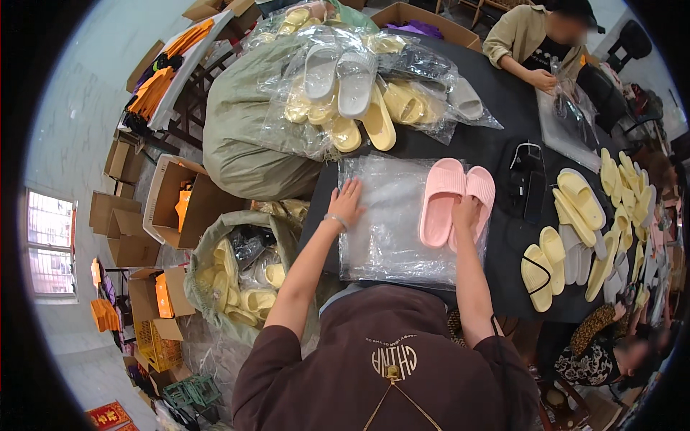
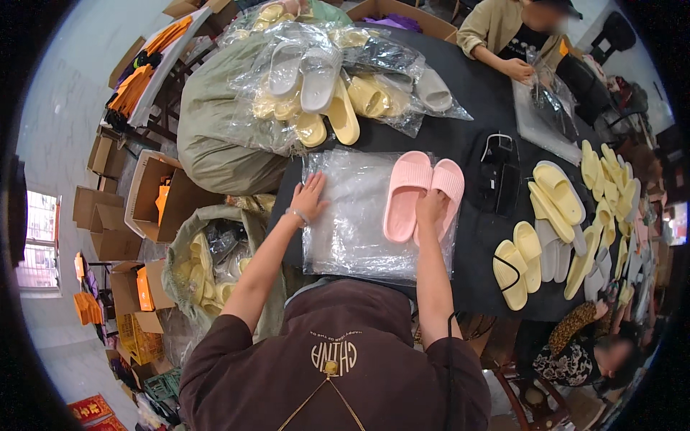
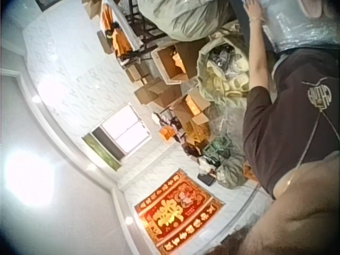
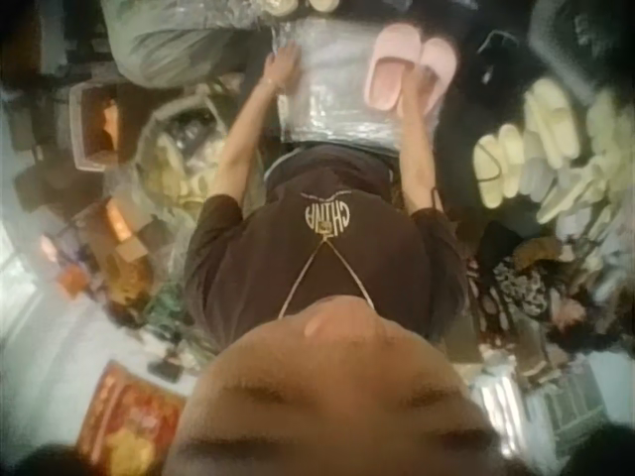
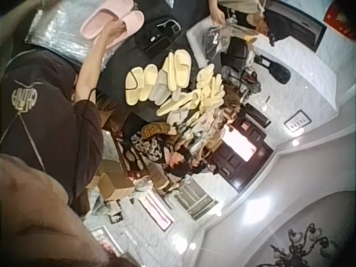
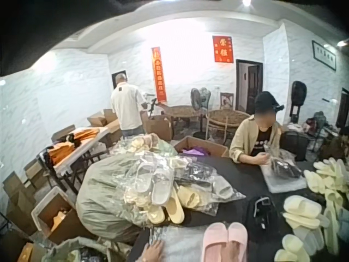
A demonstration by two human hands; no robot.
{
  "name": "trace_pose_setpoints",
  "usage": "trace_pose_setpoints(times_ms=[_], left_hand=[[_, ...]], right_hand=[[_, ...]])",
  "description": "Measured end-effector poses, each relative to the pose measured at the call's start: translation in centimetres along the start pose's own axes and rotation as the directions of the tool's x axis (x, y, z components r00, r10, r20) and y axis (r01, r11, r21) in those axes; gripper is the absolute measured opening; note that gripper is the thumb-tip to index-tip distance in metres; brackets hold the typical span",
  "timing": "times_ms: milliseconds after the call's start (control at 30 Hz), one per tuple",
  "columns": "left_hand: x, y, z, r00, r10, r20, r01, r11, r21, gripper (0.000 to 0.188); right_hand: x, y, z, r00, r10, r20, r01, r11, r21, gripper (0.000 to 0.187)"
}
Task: The person places pairs of slippers into clear plastic bags on a table. They retrieve slippers from a large sack and arrange them on the table before bagging them. The person handles multiple pairs of slippers in various colors, including yellow, pink, and white.
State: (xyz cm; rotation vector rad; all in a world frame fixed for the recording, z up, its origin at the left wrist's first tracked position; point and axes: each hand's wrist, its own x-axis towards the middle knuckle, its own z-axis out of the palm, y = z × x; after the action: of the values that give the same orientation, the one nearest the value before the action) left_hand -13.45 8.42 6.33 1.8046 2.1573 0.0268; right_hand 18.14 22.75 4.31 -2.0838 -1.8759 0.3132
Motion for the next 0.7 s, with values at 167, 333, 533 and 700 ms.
trace_pose_setpoints(times_ms=[167, 333, 533, 700], left_hand=[[0.4, -1.5, -0.6, 0.985, -0.117, 0.128, 0.127, 0.989, -0.079, 0.097], [-2.2, -0.9, -0.9, 0.998, 0.029, 0.050, -0.023, 0.993, -0.115, 0.104], [-9.6, -0.1, -0.5, 0.957, 0.119, 0.265, -0.078, 0.984, -0.160, 0.130], [-8.8, 0.6, 2.4, 0.958, 0.087, 0.273, -0.077, 0.996, -0.048, 0.133]], right_hand=[[-0.7, -0.1, -0.5, 0.999, 0.046, -0.010, -0.044, 0.994, 0.095, 0.039], [1.1, 2.0, 0.5, 0.999, 0.027, 0.030, -0.031, 0.992, 0.118, 0.035], [-4.2, -5.6, -7.4, 0.990, -0.115, 0.086, 0.103, 0.986, 0.131, 0.029], [-12.4, -11.0, -5.4, 0.836, -0.369, 0.405, 0.362, 0.927, 0.096, 0.022]])
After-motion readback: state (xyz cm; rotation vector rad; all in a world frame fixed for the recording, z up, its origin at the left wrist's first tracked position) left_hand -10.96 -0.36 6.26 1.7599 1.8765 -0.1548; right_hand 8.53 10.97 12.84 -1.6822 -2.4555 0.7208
